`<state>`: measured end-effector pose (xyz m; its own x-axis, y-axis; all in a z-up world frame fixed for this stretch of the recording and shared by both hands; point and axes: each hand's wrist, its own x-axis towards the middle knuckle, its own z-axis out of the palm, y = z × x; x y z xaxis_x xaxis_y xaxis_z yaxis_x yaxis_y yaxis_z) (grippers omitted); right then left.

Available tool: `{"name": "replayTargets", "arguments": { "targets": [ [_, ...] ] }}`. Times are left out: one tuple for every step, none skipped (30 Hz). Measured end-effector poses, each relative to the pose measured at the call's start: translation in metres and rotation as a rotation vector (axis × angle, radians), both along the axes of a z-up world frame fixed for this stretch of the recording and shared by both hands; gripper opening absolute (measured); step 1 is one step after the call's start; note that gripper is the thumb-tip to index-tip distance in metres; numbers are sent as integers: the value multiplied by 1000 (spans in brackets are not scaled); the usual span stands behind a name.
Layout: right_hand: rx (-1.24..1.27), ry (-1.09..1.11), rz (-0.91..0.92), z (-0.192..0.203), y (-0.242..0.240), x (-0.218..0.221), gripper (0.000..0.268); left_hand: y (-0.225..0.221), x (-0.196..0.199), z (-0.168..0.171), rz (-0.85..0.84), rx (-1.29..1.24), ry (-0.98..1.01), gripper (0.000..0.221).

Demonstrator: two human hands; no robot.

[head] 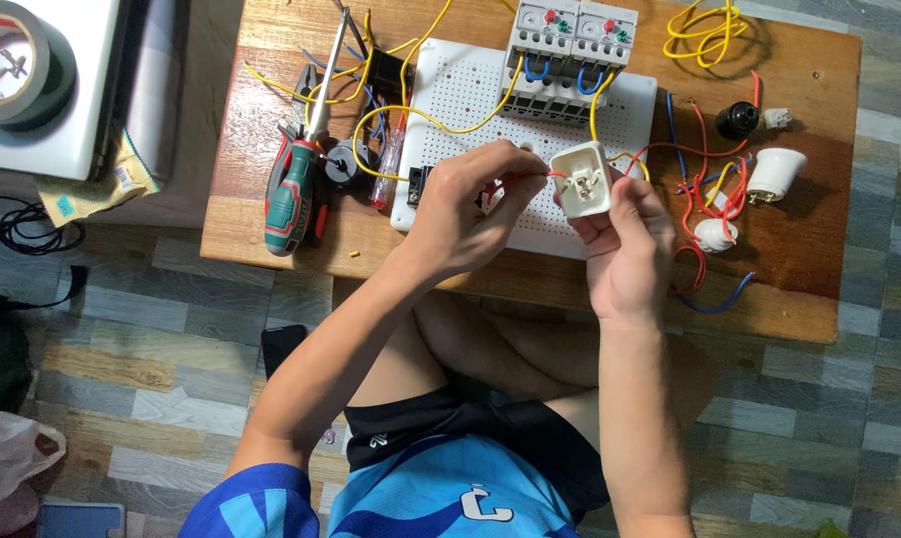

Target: Stripping insulation from electrical wires and connecting them to a switch socket using pliers and a screwdriver.

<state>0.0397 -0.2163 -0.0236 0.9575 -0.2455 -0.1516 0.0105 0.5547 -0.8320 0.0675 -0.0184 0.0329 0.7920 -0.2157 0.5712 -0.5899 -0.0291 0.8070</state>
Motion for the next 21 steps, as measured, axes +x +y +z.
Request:
{"name": "replayTargets", "arguments": {
  "targets": [
    [0,-1,1,-8,-4,-1,18,-1,-2,-1,1,0,-1,13],
    [-338,-145,-49,-17,-8,-2,18,-2,-3,-2,32,2,1,14],
    [-676,-288,-101,-25,-12,-3,19,-3,-5,-2,63,5,4,15],
    [-677,-288,-102,-9,-3,-6,19,-2,-6,-1,62,4,4,15],
    [-928,-424,-153,8,7,-9,16,-2,-7,0,129,55,-35,14],
    [-1178,-560,-205,24,16,-11,14,-1,-8,2,195,106,-75,14],
    [-1180,-559,-209,19,15,-11,14,-2,-9,1,191,106,-77,14],
    [-1285,-582,-165,15,14,-10,13,-2,-10,0,215,102,-80,15],
    [-1389,-602,-120,10,13,-9,13,-2,-11,-1,239,98,-84,17],
    [-1388,-605,-125,13,14,-8,13,-3,-12,0,238,100,-89,17],
    [-1443,-631,-114,17,15,-7,13,-3,-12,1,217,47,-69,17],
    [-1496,-662,-101,20,17,-5,13,-3,-13,3,201,-4,-51,17],
    [-1493,-671,-103,20,18,-6,13,-4,-15,2,206,-2,-58,17],
    [-1495,-673,-112,21,19,-6,14,-5,-16,0,236,0,-38,20],
    [-1497,-675,-121,21,20,-7,15,-6,-18,-2,266,2,-18,24],
    [-1492,-684,-116,25,23,-8,15,-6,-19,-4,276,3,-22,24],
    [-1518,-699,-145,29,26,-9,17,-7,-20,-6,301,28,-33,25],
    [-1539,-715,-171,33,30,-11,19,-6,-21,-8,331,56,-44,26],
    [-1529,-726,-165,34,34,-12,19,-6,-21,-6,344,61,-47,26],
    [-1441,-704,-175,36,38,-15,19,-6,-22,-4,360,92,-71,22],
    [-1353,-682,-183,37,42,-17,19,-5,-22,-3,375,123,-94,20]
  ]
}}
